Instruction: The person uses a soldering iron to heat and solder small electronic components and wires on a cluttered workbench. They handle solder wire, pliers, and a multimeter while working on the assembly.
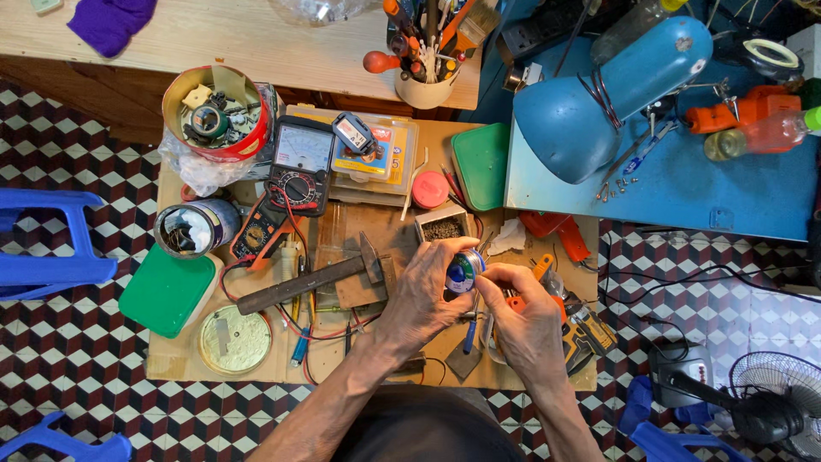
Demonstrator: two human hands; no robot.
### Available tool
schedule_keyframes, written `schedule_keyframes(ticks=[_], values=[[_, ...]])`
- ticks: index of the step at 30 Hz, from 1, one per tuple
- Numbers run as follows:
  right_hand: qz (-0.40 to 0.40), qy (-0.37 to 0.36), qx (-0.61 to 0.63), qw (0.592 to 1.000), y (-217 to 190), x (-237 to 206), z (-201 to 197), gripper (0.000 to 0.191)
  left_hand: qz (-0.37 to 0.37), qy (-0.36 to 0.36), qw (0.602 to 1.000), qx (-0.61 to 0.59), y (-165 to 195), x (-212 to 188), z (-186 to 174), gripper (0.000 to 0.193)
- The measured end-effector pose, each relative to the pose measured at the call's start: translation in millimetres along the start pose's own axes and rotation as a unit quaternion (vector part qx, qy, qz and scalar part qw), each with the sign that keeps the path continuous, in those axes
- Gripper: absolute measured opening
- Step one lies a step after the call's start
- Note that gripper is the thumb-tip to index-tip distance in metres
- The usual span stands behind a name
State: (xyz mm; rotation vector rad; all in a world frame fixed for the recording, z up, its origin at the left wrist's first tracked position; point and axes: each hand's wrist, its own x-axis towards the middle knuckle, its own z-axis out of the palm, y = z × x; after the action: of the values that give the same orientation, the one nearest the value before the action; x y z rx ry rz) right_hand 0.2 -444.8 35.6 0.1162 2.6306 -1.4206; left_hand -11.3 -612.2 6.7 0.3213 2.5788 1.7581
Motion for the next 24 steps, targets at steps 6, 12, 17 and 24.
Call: schedule_keyframes(ticks=[6,12,17,24], values=[[0.193,-0.027,0.203,0.959,-0.5,10.3,3.5,0.026,0.085,0.008,0.996,0.030,0.5,-2.7,-6.4,0.068],[0.161,-0.041,0.133,0.977,-4.0,9.7,3.0,0.028,0.122,0.012,0.991,0.044,-1.2,-5.2,-11.3,0.074],[0.191,-0.062,0.138,0.970,2.9,15.4,2.3,0.026,0.160,0.016,0.984,0.073,-4.8,-5.8,-12.7,0.077],[0.121,-0.066,0.118,0.983,16.3,31.1,-6.4,0.018,0.177,-0.010,0.981,0.083,-16.3,-5.5,-7.8,0.075]])
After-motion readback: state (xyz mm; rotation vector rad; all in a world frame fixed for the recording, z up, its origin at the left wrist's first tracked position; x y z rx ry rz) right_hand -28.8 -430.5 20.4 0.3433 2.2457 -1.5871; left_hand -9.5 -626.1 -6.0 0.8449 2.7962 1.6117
